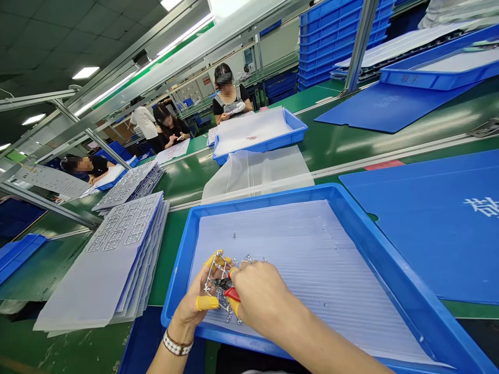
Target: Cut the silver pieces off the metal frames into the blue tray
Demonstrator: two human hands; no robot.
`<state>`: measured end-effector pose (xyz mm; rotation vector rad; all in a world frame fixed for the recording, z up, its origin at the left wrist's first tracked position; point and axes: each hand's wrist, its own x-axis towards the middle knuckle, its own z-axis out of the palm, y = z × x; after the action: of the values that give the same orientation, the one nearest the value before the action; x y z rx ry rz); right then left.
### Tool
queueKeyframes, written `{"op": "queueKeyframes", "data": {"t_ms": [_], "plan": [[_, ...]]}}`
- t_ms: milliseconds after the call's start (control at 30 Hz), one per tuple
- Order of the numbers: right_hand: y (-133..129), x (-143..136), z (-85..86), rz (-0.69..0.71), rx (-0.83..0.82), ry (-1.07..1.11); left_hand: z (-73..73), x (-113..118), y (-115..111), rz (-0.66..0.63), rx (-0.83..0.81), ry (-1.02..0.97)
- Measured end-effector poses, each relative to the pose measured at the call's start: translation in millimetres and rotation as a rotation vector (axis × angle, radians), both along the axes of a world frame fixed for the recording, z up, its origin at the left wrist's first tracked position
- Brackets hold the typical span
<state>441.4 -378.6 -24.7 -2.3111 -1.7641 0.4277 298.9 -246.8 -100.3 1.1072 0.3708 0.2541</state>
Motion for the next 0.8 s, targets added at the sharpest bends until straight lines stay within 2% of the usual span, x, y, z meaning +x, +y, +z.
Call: {"op": "queueKeyframes", "data": {"t_ms": [133,400,800], "plan": [[-5.4,1.9,-4.1,-0.038,0.040,-0.027,0.2,0.3,0.5,0.022,-0.017,-0.042],[-15.1,-4.4,-14.7,-0.070,0.039,-0.010,-11.3,0.8,5.5,0.059,-0.185,-0.168],[-9.1,-5.4,-6.9,-0.060,-0.013,-0.032,-10.5,-0.1,3.6,0.059,-0.140,-0.146]]}}
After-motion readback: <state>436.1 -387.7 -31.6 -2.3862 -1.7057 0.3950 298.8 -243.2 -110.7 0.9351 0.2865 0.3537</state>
